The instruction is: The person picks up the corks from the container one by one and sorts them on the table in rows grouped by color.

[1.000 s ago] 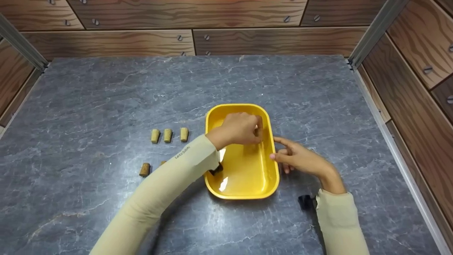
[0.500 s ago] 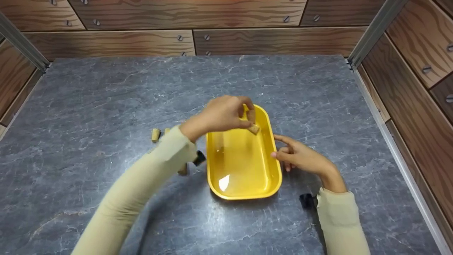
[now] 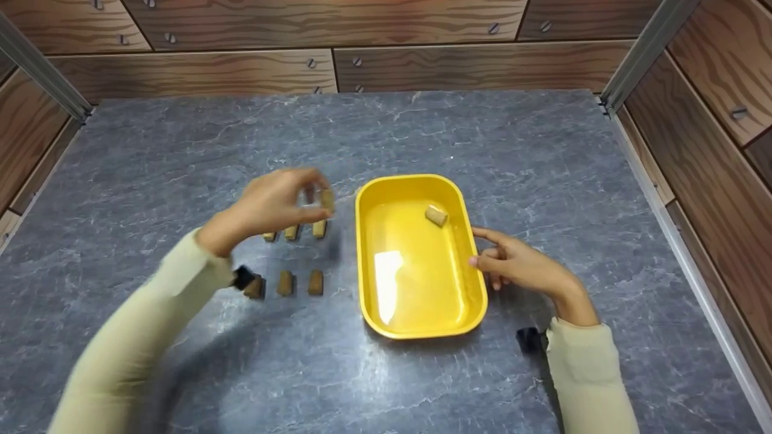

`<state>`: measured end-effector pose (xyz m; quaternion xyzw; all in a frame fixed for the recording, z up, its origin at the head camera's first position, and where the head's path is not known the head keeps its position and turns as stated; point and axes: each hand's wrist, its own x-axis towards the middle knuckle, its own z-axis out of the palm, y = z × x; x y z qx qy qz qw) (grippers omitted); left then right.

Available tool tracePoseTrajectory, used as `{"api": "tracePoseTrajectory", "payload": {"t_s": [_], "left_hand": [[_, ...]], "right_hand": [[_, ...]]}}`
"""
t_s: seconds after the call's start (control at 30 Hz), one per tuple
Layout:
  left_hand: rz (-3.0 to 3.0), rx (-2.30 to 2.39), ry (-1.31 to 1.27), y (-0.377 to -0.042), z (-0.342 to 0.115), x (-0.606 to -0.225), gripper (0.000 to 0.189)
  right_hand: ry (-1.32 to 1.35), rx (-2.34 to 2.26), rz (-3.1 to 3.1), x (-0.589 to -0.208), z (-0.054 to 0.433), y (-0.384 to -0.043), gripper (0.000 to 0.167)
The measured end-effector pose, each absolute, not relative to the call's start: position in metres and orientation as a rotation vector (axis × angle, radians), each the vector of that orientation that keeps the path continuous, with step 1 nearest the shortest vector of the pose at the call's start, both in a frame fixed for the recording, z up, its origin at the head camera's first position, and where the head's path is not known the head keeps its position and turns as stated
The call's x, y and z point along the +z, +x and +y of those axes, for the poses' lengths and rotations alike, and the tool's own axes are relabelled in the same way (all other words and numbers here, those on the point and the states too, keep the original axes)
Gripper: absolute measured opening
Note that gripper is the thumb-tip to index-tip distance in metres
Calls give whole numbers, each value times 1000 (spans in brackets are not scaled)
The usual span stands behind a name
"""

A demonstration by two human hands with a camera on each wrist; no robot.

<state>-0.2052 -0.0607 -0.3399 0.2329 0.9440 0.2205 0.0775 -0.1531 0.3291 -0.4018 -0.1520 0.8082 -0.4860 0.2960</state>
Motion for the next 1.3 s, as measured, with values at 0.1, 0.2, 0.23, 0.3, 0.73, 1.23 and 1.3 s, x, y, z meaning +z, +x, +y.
{"api": "tracePoseTrajectory", "payload": {"t_s": [0.1,0.2,0.23,0.3,0.73,1.23,1.3], "left_hand": [[2849,636,649,-197,-84,-345,29],[2856,629,589,-190,-107,-353,32],[2854,628,565,-189,-115,-357,33],[2848,626,516,-185,-130,-364,36],[2807,631,309,-147,-206,-404,36],[2785,571,286,-144,-205,-414,35],[2771,567,295,-144,-207,-413,39]], "right_hand": [[-394,-1281,2159,-401,330,-153,65],[-391,-1285,2160,-400,332,-152,65],[-388,-1287,2161,-401,332,-152,65],[-382,-1292,2158,-401,332,-151,65],[-399,-1323,2112,-404,334,-151,65],[-387,-1306,2124,-404,332,-153,66],[-395,-1310,2121,-404,331,-154,65]]}}
